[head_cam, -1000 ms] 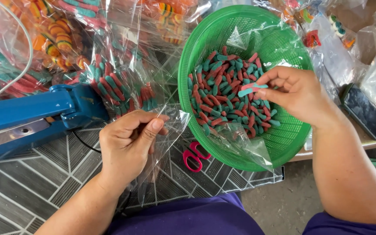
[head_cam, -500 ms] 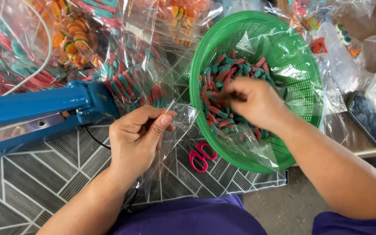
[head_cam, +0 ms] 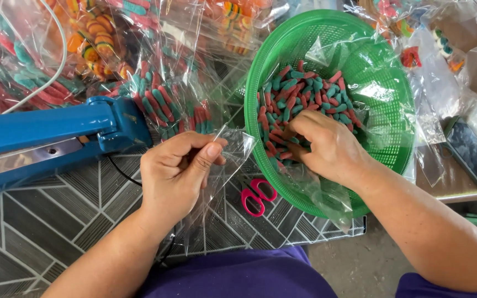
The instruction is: Picking small colorful candies from a basket and placing them into small plastic bags for individual packaging.
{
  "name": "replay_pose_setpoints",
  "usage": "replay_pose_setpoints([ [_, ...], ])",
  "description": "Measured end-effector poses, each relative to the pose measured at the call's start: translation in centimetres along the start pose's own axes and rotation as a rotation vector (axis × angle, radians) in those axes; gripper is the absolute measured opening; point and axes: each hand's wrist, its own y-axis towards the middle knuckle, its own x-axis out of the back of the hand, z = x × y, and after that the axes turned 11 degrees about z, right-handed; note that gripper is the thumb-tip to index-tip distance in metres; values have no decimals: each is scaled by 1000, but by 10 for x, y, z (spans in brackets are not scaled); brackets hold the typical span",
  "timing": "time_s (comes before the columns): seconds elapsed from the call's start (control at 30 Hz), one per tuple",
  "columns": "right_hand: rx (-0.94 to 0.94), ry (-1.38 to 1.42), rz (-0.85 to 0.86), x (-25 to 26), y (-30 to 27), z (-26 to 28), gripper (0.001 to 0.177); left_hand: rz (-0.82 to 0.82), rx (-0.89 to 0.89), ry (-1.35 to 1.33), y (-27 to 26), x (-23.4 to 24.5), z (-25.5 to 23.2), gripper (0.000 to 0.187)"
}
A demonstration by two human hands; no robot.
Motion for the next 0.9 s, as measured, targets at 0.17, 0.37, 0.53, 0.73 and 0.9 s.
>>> replay_pose_setpoints([
  [0.17, -28, 22, 25, -1, 0, 2, 34, 12, 6, -6, 1, -1, 0, 22],
  [0.37, 24, -132, -30, 1, 4, 7, 39, 12, 17, -28, 1, -1, 1, 20],
  [0.53, -384, 292, -105, 36, 9, 27, 18, 9, -34, -39, -1, -3, 3, 20],
  [0.73, -341, 49, 22, -9, 9, 6, 35, 3, -38, -39, -1, -1, 1, 21],
  [0.9, -534, 126, 25, 4, 12, 16, 35, -33, -65, -43, 3, -1, 6, 15],
])
